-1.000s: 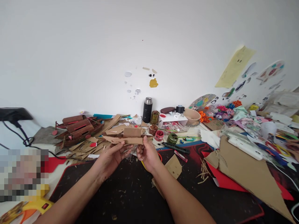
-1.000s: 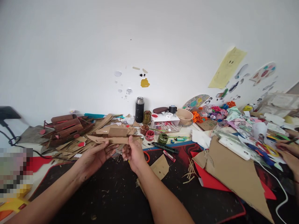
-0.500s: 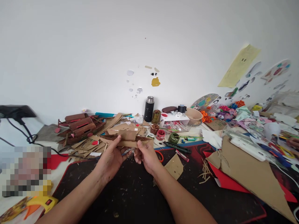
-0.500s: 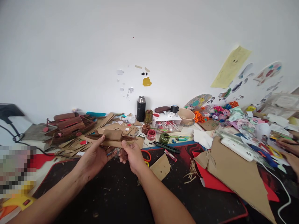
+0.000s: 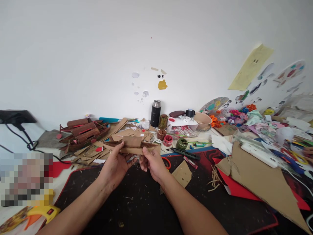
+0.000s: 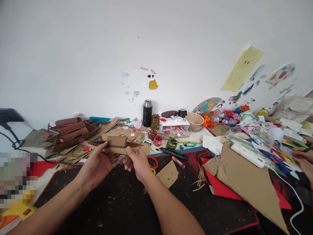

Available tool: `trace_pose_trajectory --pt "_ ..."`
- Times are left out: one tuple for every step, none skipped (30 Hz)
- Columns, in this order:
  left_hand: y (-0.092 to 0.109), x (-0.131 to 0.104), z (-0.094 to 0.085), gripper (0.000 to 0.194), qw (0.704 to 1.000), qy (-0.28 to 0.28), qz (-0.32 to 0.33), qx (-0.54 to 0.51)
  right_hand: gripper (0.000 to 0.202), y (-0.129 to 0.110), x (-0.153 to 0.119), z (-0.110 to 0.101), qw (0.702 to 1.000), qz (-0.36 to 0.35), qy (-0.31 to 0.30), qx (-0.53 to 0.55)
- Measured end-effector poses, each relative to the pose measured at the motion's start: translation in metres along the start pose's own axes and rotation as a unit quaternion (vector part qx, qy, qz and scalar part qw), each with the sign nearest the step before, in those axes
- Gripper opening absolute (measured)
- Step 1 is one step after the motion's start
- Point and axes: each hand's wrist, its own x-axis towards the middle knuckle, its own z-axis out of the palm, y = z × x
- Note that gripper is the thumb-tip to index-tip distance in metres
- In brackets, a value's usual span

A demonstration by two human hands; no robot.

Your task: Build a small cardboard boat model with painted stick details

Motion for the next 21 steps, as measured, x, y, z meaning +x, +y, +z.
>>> trace_pose_trajectory --pt "-0.0002 0.0000 0.0001 0.023 1.000 0.000 0.002 0.000 0.074 -0.0002 0.0000 0.0000 1.000 0.001 -0.002 -0.003" --pt "-0.0004 0.0000 0.0001 0.023 1.000 -0.001 0.003 -0.001 0.074 -0.0004 0.0001 0.0000 1.000 0.002 -0.003 -0.006" --pt "-0.0007 0.0000 0.0002 0.023 1.000 -0.002 0.003 -0.001 0.074 -0.0004 0.0002 0.0000 1.000 0.003 -0.003 -0.007" --pt "-0.0009 -0.0001 0.0002 0.023 1.000 -0.001 0.003 -0.001 0.074 -0.0003 0.0003 -0.0002 1.000 0.004 -0.001 -0.006" --pt "-0.0011 -0.0002 0.0004 0.023 1.000 0.001 0.003 0.000 0.074 -0.0001 0.0005 -0.0003 1.000 0.003 0.002 -0.005" --pt "-0.0013 -0.0004 0.0005 0.023 1.000 0.003 0.002 0.000 0.074 0.0002 0.0007 -0.0005 1.000 0.003 0.003 -0.004" --pt "-0.0015 -0.0005 0.0006 0.023 1.000 0.004 0.002 0.000 0.074 0.0005 0.0008 -0.0007 1.000 0.003 0.003 -0.004" --pt "-0.0017 -0.0007 0.0006 0.023 1.000 0.004 0.002 -0.001 0.074 0.0008 0.0009 -0.0010 1.000 0.003 0.001 -0.004" --pt "-0.0019 -0.0008 0.0006 0.022 1.000 0.004 0.003 -0.001 0.074 0.0012 0.0010 -0.0012 1.000 0.004 -0.001 -0.005" --pt "-0.0021 -0.0008 0.0005 0.022 1.000 0.003 0.004 -0.003 0.074 0.0015 0.0010 -0.0015 1.000 0.004 -0.002 -0.005" --pt "-0.0023 -0.0006 0.0003 0.021 1.000 0.002 0.005 -0.004 0.074 0.0019 0.0009 -0.0017 1.000 0.005 -0.003 -0.006" --pt "-0.0025 -0.0003 0.0001 0.020 1.000 0.002 0.005 -0.005 0.074 0.0022 0.0009 -0.0019 1.000 0.004 -0.001 -0.006" --pt "-0.0026 0.0001 -0.0002 0.020 1.000 0.004 0.005 -0.005 0.074 0.0025 0.0009 -0.0020 1.000 0.004 0.000 -0.007" --pt "-0.0027 0.0007 -0.0005 0.020 1.000 0.005 0.005 -0.004 0.074 0.0028 0.0009 -0.0020 1.000 0.004 0.002 -0.008" --pt "-0.0026 0.0012 -0.0007 0.021 1.000 0.005 0.005 -0.003 0.074 0.0031 0.0009 -0.0020 1.000 0.004 0.003 -0.009" --pt "-0.0024 0.0018 -0.0008 0.022 1.000 0.004 0.004 -0.003 0.073 0.0034 0.0011 -0.0020 1.000 0.004 0.003 -0.009" --pt "-0.0021 0.0023 -0.0009 0.022 1.000 0.004 0.005 -0.004 0.074 0.0037 0.0013 -0.0020 1.000 0.004 0.002 -0.009" --pt "-0.0018 0.0028 -0.0009 0.021 1.000 0.005 0.004 -0.006 0.074 0.0040 0.0016 -0.0019 1.000 0.005 0.002 -0.009" --pt "-0.0015 0.0032 -0.0010 0.021 1.000 0.006 0.003 -0.008 0.074 0.0044 0.0019 -0.0019 1.000 0.005 0.001 -0.010" --pt "-0.0015 0.0034 -0.0010 0.020 1.000 0.008 0.002 -0.011 0.075 0.0047 0.0023 -0.0019 1.000 0.005 0.000 -0.010" --pt "-0.0016 0.0036 -0.0011 0.019 1.000 0.010 0.000 -0.014 0.075 0.0051 0.0026 -0.0019 1.000 0.005 0.000 -0.011"
